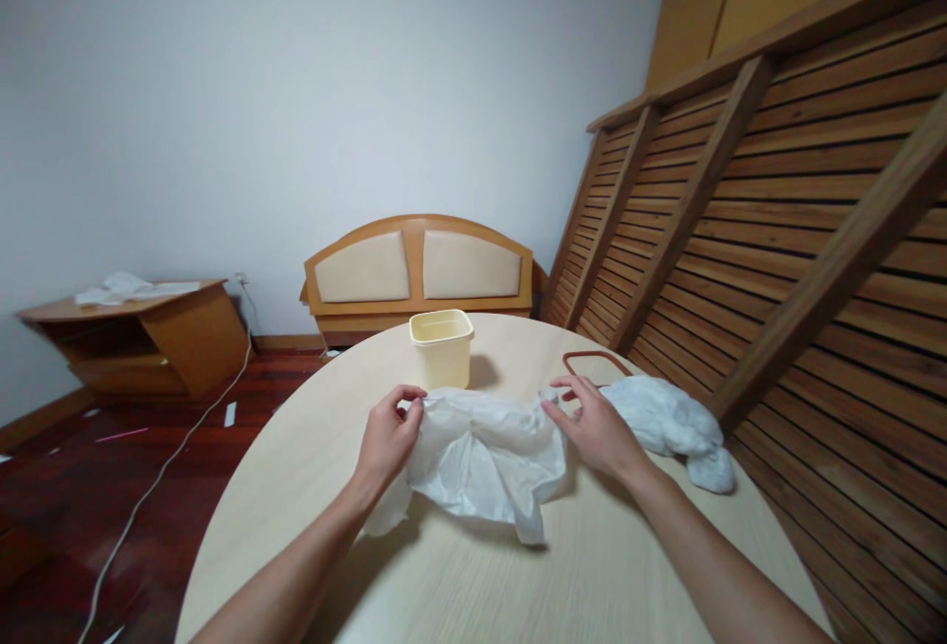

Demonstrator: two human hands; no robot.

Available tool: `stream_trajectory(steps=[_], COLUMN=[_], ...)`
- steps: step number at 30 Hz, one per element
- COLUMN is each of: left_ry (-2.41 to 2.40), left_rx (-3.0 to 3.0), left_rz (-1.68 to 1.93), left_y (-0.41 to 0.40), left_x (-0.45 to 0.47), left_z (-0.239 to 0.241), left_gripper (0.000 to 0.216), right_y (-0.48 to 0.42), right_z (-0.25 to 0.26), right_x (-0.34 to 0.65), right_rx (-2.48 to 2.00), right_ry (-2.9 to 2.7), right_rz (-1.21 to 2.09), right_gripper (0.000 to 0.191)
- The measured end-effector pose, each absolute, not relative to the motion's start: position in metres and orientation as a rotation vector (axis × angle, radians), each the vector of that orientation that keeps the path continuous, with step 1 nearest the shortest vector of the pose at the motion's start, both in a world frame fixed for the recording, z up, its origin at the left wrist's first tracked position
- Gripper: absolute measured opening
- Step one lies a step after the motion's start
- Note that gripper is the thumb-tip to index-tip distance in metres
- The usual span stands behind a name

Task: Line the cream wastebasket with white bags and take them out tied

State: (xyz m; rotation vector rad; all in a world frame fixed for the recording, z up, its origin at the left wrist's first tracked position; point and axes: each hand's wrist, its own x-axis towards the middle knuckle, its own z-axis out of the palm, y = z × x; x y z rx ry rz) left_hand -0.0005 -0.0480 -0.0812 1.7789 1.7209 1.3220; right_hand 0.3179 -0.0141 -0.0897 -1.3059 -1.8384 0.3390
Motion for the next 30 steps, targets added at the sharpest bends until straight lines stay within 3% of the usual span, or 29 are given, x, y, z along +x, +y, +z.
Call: stream_trajectory(steps=[11,16,20,25,30], left_ry=[2.077,1.576,1.205,1.354,1.545], left_rx=[2.023,2.576,2.876,2.752,2.244], left_rz=[0.96,1.146,0.961,0.833,1.162], left_y=[-0.042,-0.059,-0.068,-0.06,-0.051], left_x=[-0.021,-0.001,0.019,0.019,0.003], left_z=[-0.083,-0.076,-0.085,-0.099,-0.089], left_gripper=[0.015,0.034,0.048,0.024,0.021], right_y=[-0.032,-0.037,-0.043,-0.046,-0.039], right_z=[-0.088,-0.091,-0.088,-0.082,-0.083], right_x=[0.301,0.291,0.284,0.284,0.294], right_rx=[-1.372,-1.283,-1.138,-1.033,-1.066], right_ry=[-2.022,-1.994,-1.978,-2.005,-1.947], right_rz=[0.494,0.592,0.635,0.612,0.539], right_gripper=[0.036,0.068,0.074,0.076,0.069])
